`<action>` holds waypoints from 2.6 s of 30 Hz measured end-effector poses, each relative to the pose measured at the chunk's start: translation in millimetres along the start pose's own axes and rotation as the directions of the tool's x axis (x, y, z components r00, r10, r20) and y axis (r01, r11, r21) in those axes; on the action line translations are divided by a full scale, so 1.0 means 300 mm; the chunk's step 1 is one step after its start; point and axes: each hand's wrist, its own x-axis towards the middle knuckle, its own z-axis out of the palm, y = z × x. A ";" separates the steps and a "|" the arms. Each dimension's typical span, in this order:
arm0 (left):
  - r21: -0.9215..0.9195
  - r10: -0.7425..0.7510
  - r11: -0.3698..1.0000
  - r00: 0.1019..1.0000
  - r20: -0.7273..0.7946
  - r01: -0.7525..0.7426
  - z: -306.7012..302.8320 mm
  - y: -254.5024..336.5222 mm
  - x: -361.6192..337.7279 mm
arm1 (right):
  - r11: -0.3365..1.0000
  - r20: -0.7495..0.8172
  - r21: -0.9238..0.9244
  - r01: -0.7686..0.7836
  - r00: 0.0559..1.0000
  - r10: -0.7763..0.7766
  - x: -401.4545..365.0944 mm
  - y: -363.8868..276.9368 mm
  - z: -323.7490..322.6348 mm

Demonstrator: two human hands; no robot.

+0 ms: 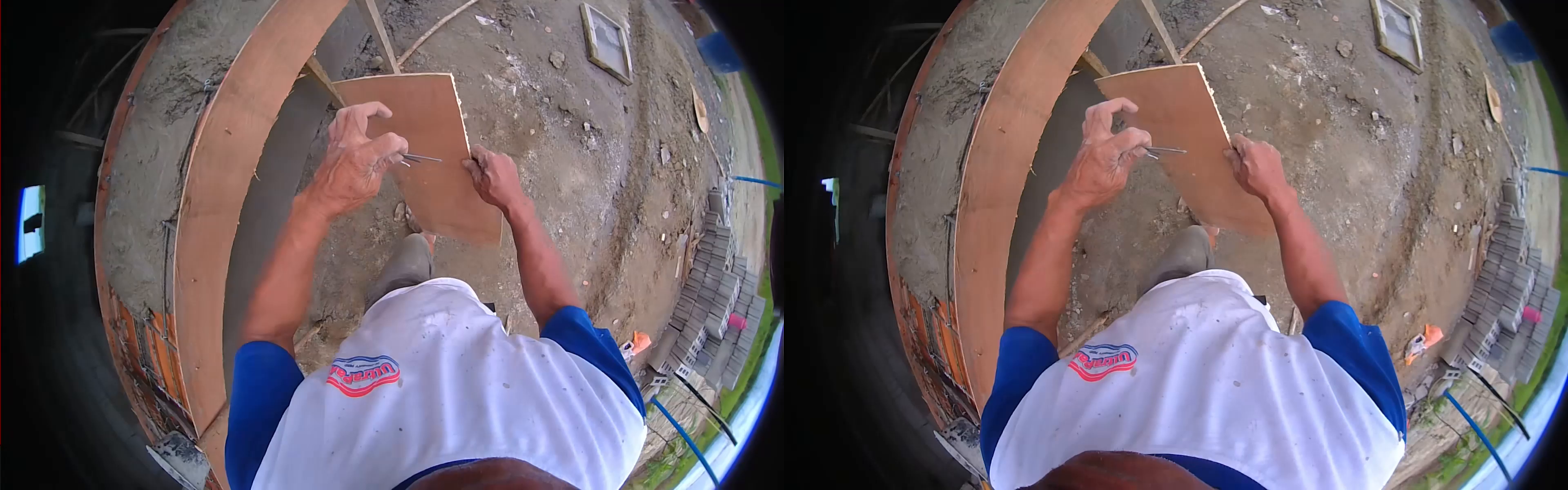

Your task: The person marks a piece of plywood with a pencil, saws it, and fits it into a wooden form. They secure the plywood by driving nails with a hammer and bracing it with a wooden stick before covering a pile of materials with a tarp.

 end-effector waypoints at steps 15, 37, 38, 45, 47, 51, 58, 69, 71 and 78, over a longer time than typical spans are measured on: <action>-0.075 0.032 0.997 0.985 0.169 -0.019 0.107 -0.223 0.915 | 0.998 0.154 -0.009 0.067 0.986 -0.065 0.473 0.227 -0.628; 0.401 -0.118 0.916 0.943 0.312 -0.018 0.323 -0.368 1.762 | 0.905 -0.388 -0.069 0.420 0.824 -0.412 1.371 0.466 -0.883; 0.403 -0.107 0.915 0.943 0.315 -0.031 0.310 -0.400 1.787 | 0.916 -0.390 -0.062 0.397 0.835 -0.389 1.398 0.477 -0.886; 0.305 0.060 0.950 0.998 0.034 -0.068 0.089 -0.673 2.021 | 0.857 -0.532 0.474 0.202 0.841 0.096 1.612 0.680 -0.891; 0.347 0.176 0.922 0.984 0.020 -0.172 -0.069 -0.742 2.118 | 0.756 -0.547 0.613 0.230 0.814 0.196 1.709 0.737 -0.907; 0.272 0.120 0.945 0.965 0.234 -0.184 -0.387 -0.873 2.252 | 0.670 -0.425 0.735 0.102 0.840 0.339 1.865 0.824 -0.900; 0.207 0.132 0.950 0.903 0.409 -0.233 -0.477 -1.363 2.097 | 0.470 -0.049 0.822 -0.320 0.783 0.620 1.941 0.927 -0.562; 0.370 -0.223 0.928 0.729 0.647 -0.045 -0.380 -1.582 1.845 | 0.646 0.088 0.740 -0.187 0.979 0.182 2.482 0.440 -0.357; 0.409 -0.294 0.913 0.688 0.663 -0.004 -0.353 -1.589 1.830 | 0.609 0.173 0.781 -0.143 0.985 0.009 2.598 0.331 -0.256; 0.496 -0.454 0.866 0.520 0.723 0.066 -0.322 -1.604 1.891 | 0.648 0.414 0.733 -0.206 0.892 -0.184 2.629 0.174 0.138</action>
